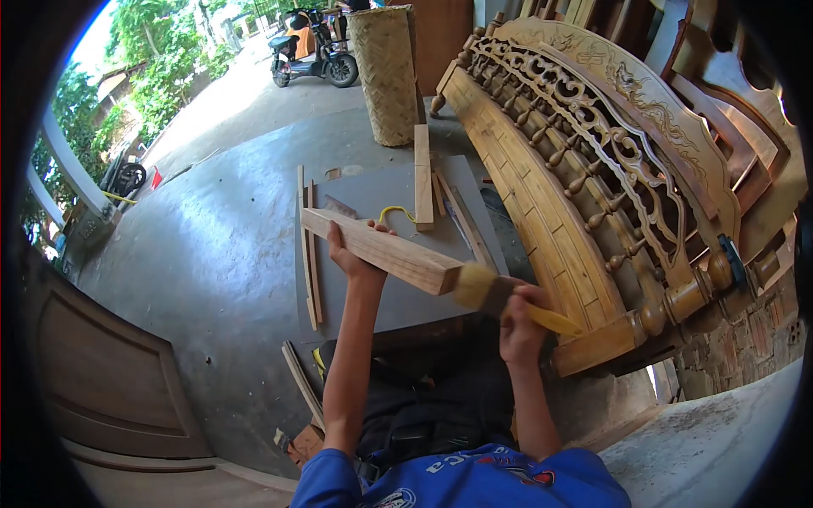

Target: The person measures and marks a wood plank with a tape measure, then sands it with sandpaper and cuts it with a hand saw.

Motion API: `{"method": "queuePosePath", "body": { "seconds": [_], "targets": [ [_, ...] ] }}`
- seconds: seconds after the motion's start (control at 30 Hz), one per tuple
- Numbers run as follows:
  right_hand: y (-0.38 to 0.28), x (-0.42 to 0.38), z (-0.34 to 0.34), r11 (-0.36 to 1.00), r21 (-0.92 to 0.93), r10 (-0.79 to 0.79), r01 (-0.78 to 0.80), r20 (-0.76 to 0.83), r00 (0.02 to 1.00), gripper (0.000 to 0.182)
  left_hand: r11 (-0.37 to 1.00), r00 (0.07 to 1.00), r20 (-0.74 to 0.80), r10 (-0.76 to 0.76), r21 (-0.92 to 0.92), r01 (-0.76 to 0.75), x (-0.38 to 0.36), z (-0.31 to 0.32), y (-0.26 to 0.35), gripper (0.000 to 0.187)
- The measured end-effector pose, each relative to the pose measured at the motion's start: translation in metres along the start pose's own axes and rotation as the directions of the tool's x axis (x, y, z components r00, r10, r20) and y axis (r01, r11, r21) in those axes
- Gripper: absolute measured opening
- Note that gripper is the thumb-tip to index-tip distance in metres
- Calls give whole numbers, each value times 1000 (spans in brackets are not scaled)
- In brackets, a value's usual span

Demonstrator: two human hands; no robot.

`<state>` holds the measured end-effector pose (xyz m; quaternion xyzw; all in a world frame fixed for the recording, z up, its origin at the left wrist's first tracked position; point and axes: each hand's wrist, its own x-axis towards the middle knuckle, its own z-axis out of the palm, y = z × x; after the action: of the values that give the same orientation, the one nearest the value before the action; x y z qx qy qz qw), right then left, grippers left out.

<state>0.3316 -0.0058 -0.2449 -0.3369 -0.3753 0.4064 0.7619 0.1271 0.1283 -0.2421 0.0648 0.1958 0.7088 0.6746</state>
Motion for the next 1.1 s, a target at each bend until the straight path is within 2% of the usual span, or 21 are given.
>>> {"method": "queuePosePath", "body": {
  "seconds": [0.03, 0.07, 0.17, 0.2, 0.23, 0.3, 0.33, 0.43, 0.47, 0.53, 0.57, 0.63, 0.7, 0.77, 0.8, 0.87, 0.9, 0.93, 1.03, 1.07, 1.1],
  "targets": [
    [16, -2, 2, 989, -148, 7, 6, 89, 996, 10, 1000, 1000, 2, 4, -27, -4, -1, -1, 5, 63],
    [31, -2, 7, 978, -157, 124, -135, -73, 990, 10, 999, 1000, -30, 8, -43, -9, -1, -4, 11, 62],
    [41, 3, 8, 978, -51, 183, -201, -251, 951, 11, 989, 982, -119, 149, -2, -150, -1, -19, 30, 61],
    [30, -2, 17, 990, -57, 115, -127, -170, 979, 10, 983, 975, -124, 185, 13, -185, -1, -24, 34, 60],
    [20, -3, 26, 994, -99, 39, -37, 16, 999, 9, 983, 975, -124, 185, 19, -184, 2, -28, 39, 61],
    [6, -2, 40, 978, -142, -89, 150, 367, 926, 7, 987, 978, -135, 162, 35, -159, 1, -33, 44, 64],
    [20, 4, 37, 986, -139, -47, 95, 320, 946, 10, 993, 985, -129, 113, 0, -114, 0, -35, 49, 65],
    [65, 47, 6, 926, -368, 158, -87, 168, 973, 12, 981, 986, -1, 166, 103, -165, -4, -45, 77, 66],
    [78, 62, 2, 914, -403, 107, -38, 152, 983, 13, 968, 985, 43, 167, 182, -172, -4, -49, 94, 65],
    [102, 87, -5, 877, -479, 10, 45, 112, 994, 14, 921, 997, -19, 76, 385, -63, -14, -46, 126, 65],
    [112, 99, -3, 825, -549, -47, 135, 172, 984, 15, 861, 999, -19, 25, 508, -12, -21, -43, 136, 64],
    [133, 112, 12, 693, -649, -133, 314, 313, 940, 16, 653, 972, -174, 158, 757, 29, -18, -49, 144, 60],
    [148, 97, 36, 657, -716, 131, 236, 417, 899, 16, 462, 942, -191, 274, 886, 45, -13, -66, 158, 54],
    [141, 73, 58, 753, -636, 364, 170, 617, 698, 16, 323, 938, -103, 331, 946, -11, 1, -106, 170, 46],
    [137, 69, 68, 787, -605, 450, 123, 700, 555, 16, 339, 934, -141, 330, 941, 22, -3, -111, 174, 41],
    [149, 69, 74, 764, -588, 176, 265, 586, 791, 17, 378, 946, -223, 235, 918, 122, -15, -116, 181, 47],
    [154, 66, 74, 737, -592, 24, 326, 504, 863, 17, 395, 946, -267, 184, 901, 178, -23, -117, 181, 51],
    [159, 61, 73, 556, -763, 33, 330, 417, 908, 19, 372, 934, -287, 213, 908, 194, -28, -119, 180, 54],
    [172, 23, 76, 839, -422, 172, 343, 804, 569, 18, 247, 934, -248, 258, 951, 184, -18, -143, 179, 55],
    [155, 14, 88, 876, -481, 452, -46, 782, 429, 17, 217, 944, -185, 274, 968, 127, -16, -142, 176, 55],
    [158, 13, 91, 855, -515, 464, -63, 704, 538, 16, 176, 944, -179, 279, 975, 133, -16, -143, 174, 57]
  ]
}}
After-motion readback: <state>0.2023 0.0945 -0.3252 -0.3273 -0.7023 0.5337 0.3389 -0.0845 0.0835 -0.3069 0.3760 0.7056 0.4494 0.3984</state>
